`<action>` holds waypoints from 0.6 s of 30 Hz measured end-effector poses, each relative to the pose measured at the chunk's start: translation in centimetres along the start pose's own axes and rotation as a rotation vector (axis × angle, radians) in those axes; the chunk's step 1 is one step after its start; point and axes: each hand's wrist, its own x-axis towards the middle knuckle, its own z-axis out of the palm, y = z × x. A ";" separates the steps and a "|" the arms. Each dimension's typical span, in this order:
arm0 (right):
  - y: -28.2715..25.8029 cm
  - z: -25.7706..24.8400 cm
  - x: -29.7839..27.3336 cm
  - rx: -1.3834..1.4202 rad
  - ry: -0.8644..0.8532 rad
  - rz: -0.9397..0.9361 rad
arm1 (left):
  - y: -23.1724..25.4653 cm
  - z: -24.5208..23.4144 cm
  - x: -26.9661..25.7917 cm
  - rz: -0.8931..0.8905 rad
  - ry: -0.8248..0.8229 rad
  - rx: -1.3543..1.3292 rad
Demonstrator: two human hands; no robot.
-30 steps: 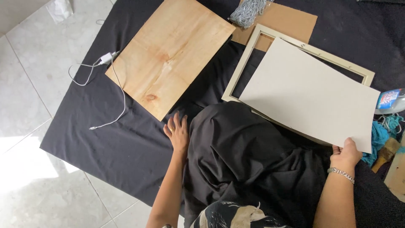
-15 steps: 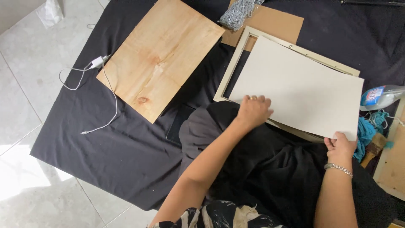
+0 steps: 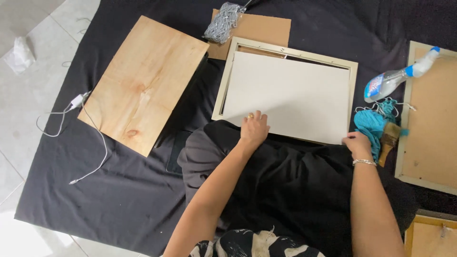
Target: Cleaning a glass pane and assembling artwork into a picture frame on a floor-based workspace.
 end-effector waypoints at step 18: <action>-5.8 -0.5 -3.5 0.728 -0.090 0.259 | -0.6 0.8 -1.2 -0.055 -0.476 0.004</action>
